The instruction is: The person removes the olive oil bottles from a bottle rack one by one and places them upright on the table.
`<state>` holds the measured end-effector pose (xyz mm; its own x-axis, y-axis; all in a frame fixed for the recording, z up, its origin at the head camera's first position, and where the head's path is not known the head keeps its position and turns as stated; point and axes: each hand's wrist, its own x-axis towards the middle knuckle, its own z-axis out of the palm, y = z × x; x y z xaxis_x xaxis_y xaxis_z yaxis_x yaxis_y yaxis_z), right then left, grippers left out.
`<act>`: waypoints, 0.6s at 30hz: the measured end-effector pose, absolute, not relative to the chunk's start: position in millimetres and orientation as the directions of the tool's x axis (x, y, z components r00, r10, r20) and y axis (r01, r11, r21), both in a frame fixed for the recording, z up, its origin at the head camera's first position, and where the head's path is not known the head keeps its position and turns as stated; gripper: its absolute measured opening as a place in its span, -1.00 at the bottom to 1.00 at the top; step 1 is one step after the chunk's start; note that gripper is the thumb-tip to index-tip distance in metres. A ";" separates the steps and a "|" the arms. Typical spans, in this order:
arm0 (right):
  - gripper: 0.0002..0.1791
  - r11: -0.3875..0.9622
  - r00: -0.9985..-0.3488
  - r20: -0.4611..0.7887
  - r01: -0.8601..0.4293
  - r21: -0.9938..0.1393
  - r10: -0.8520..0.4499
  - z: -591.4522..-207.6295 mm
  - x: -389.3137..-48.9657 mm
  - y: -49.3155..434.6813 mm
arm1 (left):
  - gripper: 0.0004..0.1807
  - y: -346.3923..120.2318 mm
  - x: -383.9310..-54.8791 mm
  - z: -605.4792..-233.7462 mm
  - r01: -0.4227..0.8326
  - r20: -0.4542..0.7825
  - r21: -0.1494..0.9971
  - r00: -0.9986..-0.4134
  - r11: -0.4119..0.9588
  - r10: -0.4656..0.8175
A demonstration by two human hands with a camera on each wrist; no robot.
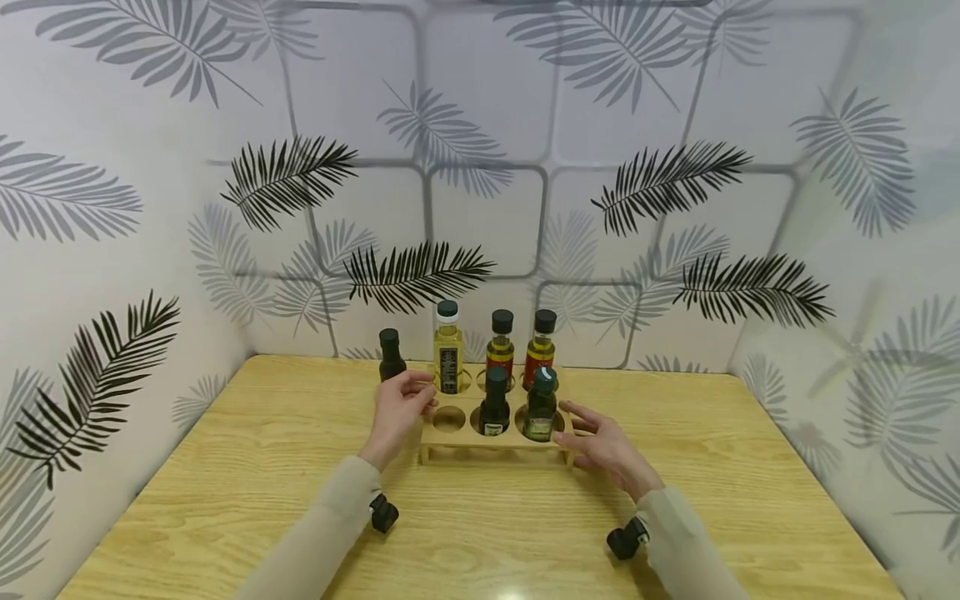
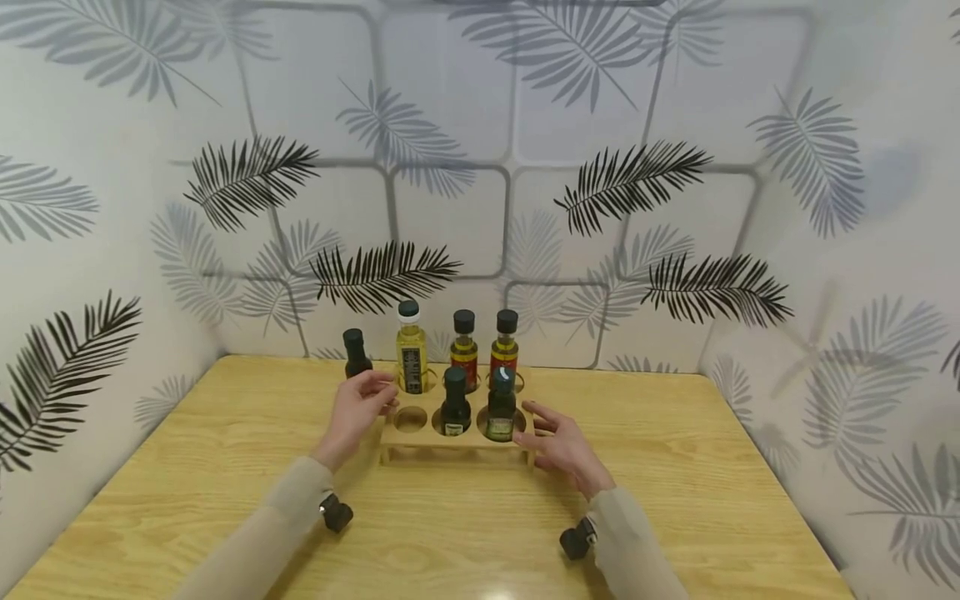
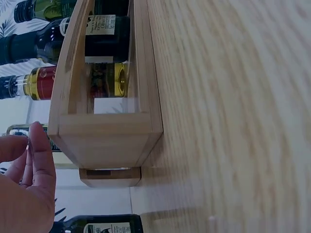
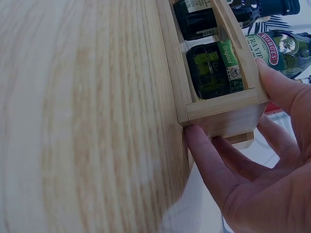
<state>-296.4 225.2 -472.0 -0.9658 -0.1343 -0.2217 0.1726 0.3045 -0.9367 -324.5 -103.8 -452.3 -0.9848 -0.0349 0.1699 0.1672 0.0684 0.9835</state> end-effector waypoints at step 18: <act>-0.25 0.297 -0.966 -0.222 0.175 -0.939 -0.131 -472.2 -295.4 225.6 | -0.72 -77.5 -321.8 -454.4 0.211 0.211 0.968 -0.977 0.136 0.013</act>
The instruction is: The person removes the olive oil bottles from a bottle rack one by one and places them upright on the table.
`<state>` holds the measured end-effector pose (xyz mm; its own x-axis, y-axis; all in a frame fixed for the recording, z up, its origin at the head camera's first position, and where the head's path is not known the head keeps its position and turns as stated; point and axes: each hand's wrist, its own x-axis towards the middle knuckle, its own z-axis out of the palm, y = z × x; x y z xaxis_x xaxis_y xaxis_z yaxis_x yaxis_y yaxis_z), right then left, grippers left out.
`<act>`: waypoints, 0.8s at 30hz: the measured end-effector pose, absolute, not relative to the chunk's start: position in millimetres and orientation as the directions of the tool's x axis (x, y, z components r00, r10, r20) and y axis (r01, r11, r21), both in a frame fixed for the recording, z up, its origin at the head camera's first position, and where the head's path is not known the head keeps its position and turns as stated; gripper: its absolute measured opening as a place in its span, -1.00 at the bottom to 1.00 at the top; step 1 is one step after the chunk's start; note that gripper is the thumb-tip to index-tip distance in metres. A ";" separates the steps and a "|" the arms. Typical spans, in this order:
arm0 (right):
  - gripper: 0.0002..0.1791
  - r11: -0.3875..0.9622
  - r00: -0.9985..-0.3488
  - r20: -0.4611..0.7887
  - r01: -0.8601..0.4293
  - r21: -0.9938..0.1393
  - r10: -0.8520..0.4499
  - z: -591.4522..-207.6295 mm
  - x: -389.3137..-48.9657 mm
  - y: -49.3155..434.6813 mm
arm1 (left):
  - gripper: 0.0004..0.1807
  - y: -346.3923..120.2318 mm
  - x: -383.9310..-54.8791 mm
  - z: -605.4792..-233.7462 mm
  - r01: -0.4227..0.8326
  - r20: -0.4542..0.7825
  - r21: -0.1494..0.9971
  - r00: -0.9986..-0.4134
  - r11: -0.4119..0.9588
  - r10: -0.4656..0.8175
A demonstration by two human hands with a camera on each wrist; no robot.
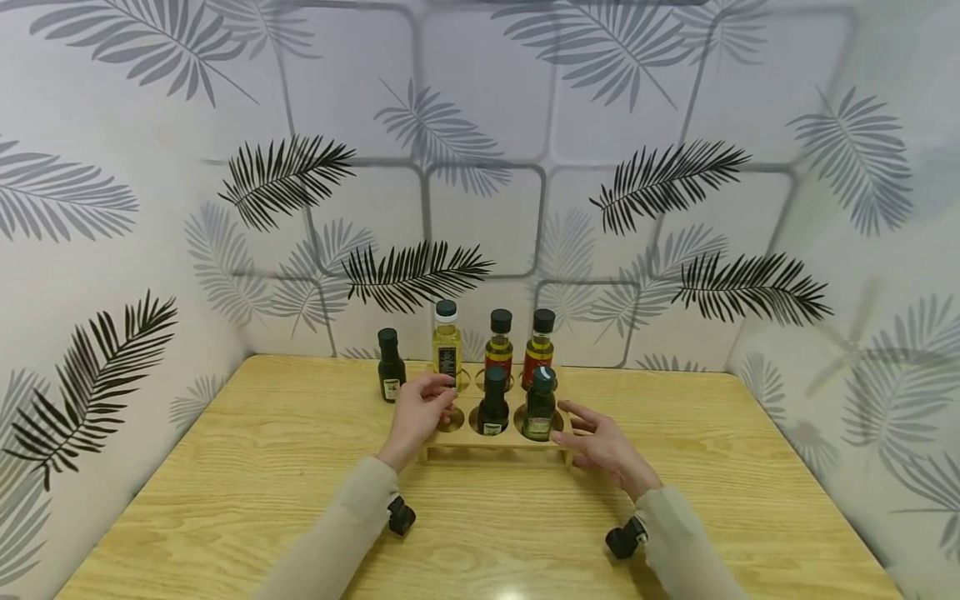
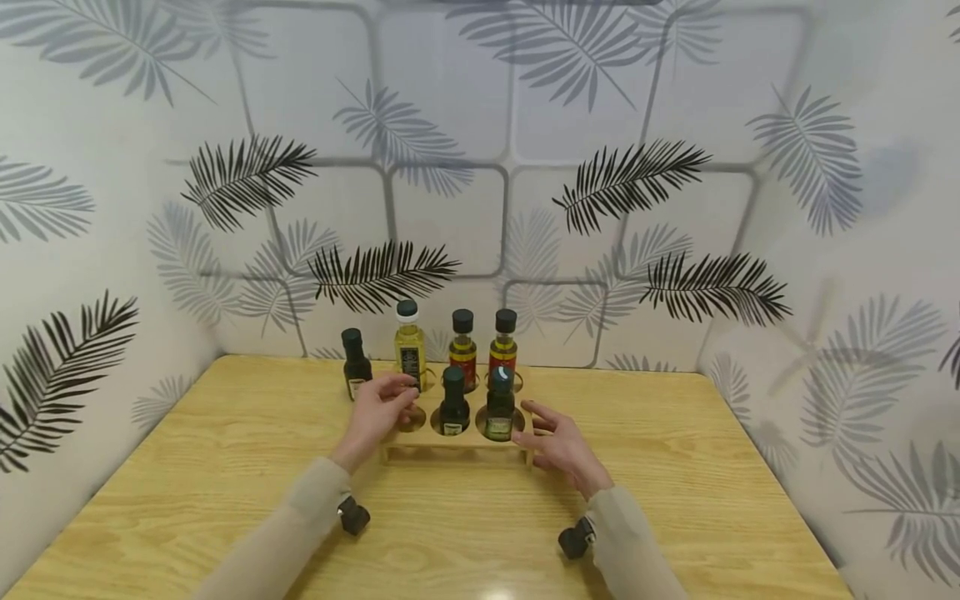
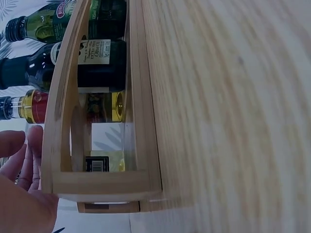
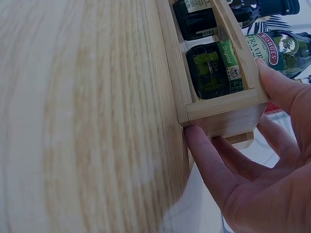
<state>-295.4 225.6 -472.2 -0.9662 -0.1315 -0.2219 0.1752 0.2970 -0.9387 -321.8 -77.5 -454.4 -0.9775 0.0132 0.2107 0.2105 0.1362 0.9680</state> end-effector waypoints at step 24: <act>-0.26 0.305 -0.967 -0.223 0.176 -0.936 -0.125 -472.0 -296.1 225.4 | -0.41 -53.8 -316.6 -457.1 0.203 0.159 0.969 -0.948 0.143 0.274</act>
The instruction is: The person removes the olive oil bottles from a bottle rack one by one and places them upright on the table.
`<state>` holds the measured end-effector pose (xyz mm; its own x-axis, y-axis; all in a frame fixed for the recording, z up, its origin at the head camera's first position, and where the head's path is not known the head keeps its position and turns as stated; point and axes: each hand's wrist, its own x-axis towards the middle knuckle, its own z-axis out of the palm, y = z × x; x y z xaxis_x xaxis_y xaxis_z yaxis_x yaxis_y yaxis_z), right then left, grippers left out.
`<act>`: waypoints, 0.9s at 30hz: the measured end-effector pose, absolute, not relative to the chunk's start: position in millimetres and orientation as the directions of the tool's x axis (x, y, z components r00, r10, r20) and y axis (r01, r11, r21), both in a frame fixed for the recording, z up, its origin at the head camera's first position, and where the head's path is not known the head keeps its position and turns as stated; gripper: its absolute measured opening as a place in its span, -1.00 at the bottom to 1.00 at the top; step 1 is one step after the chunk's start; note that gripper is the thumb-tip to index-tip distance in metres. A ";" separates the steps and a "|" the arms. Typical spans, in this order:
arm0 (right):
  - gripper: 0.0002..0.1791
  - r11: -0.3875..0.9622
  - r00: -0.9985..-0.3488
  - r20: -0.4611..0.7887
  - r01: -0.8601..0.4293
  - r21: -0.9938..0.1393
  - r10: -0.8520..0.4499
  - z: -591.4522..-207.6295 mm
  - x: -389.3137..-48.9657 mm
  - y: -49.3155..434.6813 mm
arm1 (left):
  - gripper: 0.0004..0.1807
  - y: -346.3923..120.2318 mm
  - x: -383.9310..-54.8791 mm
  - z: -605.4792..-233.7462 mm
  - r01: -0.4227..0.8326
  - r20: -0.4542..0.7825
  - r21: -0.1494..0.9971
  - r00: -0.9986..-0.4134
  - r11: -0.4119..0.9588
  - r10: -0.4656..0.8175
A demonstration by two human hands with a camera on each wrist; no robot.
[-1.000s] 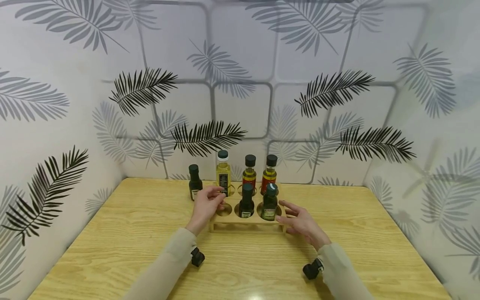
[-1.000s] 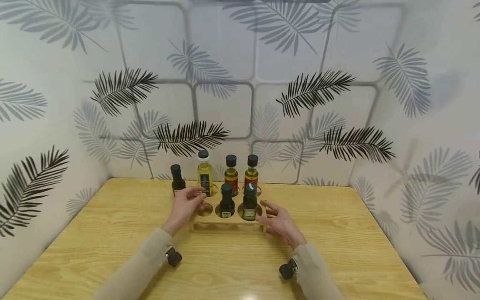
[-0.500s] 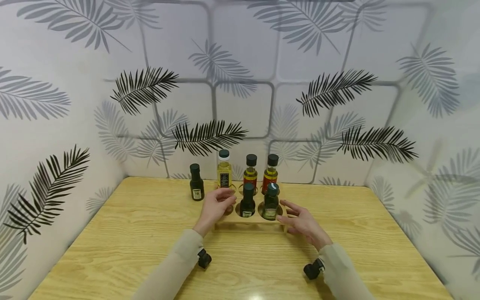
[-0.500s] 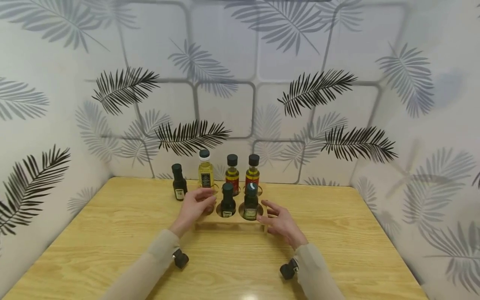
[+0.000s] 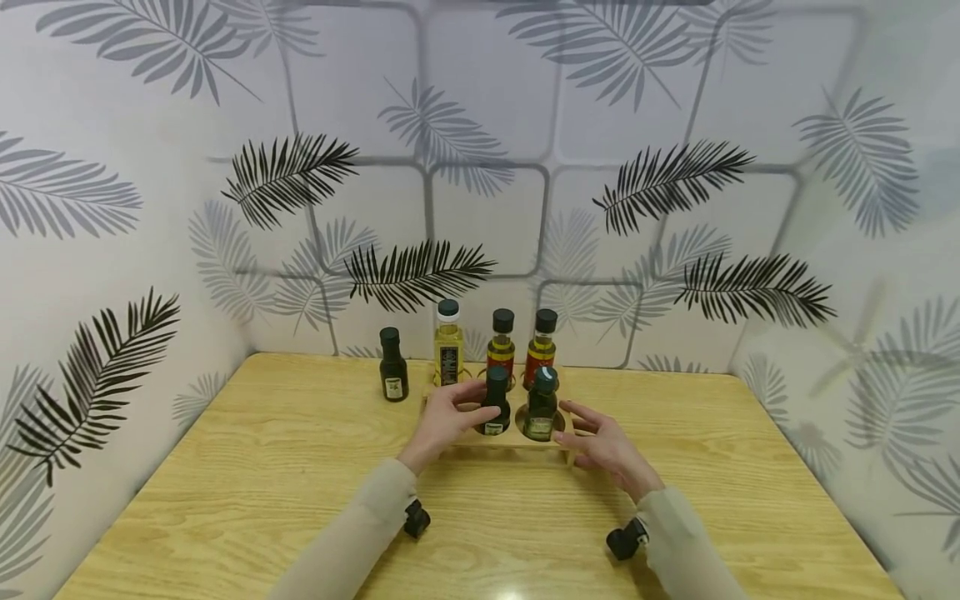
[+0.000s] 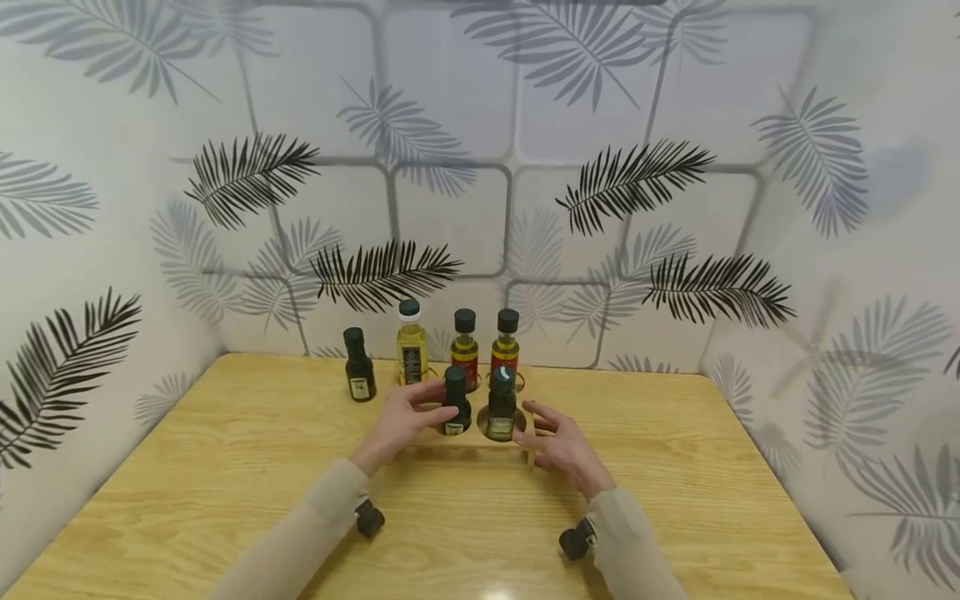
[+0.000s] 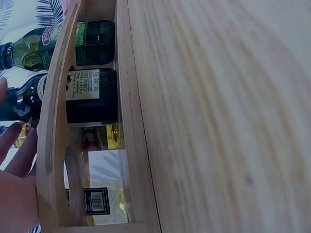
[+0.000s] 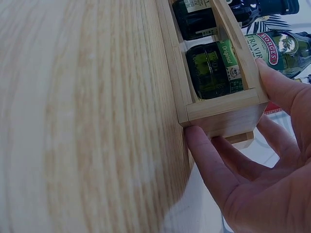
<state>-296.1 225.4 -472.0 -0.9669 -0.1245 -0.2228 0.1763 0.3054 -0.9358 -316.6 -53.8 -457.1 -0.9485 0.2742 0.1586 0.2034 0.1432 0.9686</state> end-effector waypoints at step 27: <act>-0.27 0.296 -0.963 -0.223 0.172 -0.940 -0.148 -470.5 -294.9 224.0 | -0.26 -41.7 -318.9 -458.9 0.267 0.119 0.870 -0.930 0.414 0.349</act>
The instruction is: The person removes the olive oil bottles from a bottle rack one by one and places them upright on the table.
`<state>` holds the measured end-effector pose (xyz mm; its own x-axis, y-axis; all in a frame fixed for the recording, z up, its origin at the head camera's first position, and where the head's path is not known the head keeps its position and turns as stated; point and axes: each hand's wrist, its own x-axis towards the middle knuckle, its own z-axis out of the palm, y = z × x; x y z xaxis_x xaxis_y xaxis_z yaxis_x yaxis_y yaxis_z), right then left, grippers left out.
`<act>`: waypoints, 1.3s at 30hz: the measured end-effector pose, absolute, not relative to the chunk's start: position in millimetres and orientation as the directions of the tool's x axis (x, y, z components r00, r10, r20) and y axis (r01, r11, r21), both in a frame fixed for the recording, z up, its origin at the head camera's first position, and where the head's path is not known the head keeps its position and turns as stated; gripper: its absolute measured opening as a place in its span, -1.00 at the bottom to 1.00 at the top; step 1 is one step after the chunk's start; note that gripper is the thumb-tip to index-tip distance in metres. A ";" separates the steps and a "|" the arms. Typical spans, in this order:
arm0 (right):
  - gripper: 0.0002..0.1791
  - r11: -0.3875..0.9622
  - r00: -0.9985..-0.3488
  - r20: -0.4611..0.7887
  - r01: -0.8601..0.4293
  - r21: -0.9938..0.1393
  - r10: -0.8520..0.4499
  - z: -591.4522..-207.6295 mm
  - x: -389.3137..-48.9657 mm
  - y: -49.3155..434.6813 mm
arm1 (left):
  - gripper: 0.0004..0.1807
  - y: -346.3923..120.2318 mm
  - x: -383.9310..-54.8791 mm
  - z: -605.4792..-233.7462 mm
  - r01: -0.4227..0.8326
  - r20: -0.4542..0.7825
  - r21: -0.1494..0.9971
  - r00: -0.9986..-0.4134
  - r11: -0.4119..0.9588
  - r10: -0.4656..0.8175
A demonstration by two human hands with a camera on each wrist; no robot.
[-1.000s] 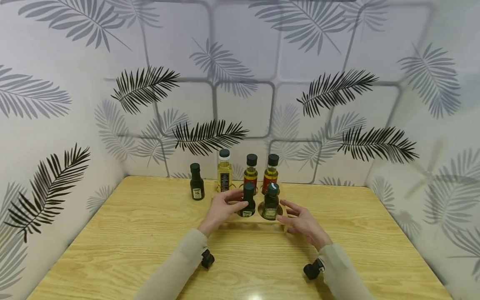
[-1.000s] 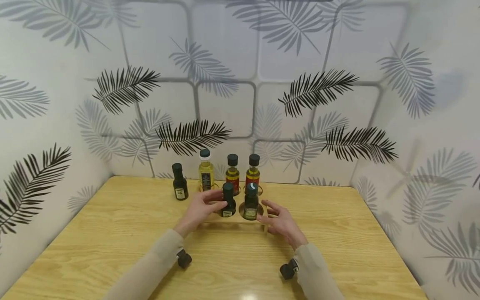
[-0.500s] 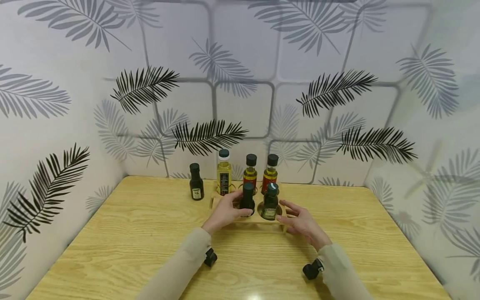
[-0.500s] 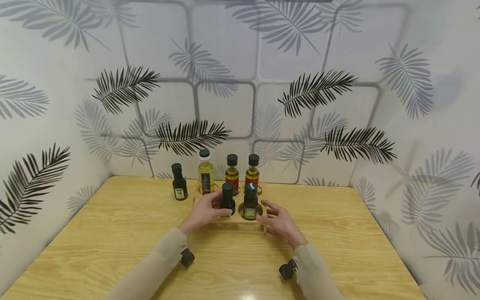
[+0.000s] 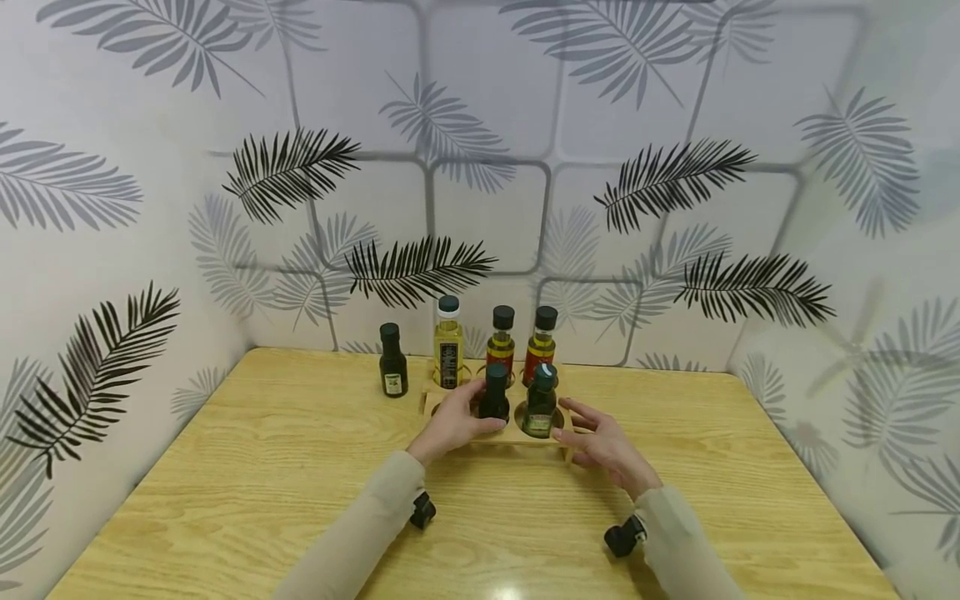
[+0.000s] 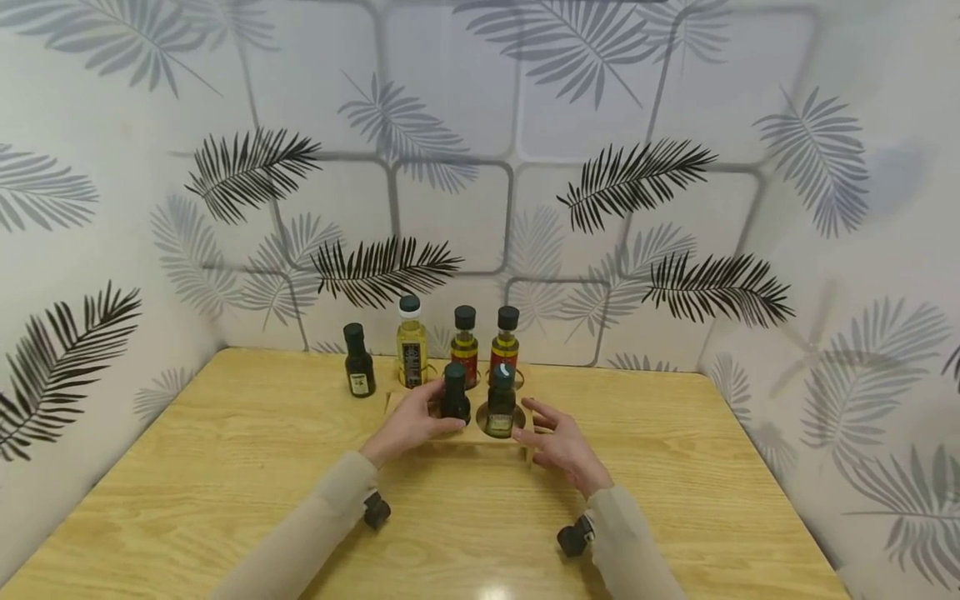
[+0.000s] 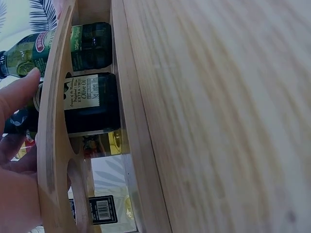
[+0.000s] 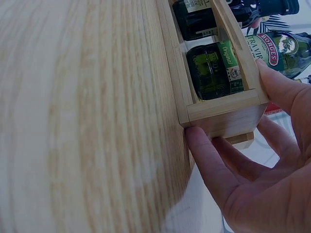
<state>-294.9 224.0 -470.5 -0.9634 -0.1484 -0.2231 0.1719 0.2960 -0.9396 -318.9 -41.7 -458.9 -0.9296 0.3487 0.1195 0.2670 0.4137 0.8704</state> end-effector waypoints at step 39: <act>-0.27 0.290 -0.963 -0.228 0.178 -0.940 -0.146 -470.8 -293.8 223.7 | -0.17 -50.7 -315.9 -453.0 0.286 0.235 0.938 -0.941 0.198 0.244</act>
<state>-293.8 223.7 -470.8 -0.9627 -0.1463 -0.2275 0.1783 0.2895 -0.9404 -315.9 -50.7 -453.0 -0.9409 0.2436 0.2354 0.2858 0.1977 0.9377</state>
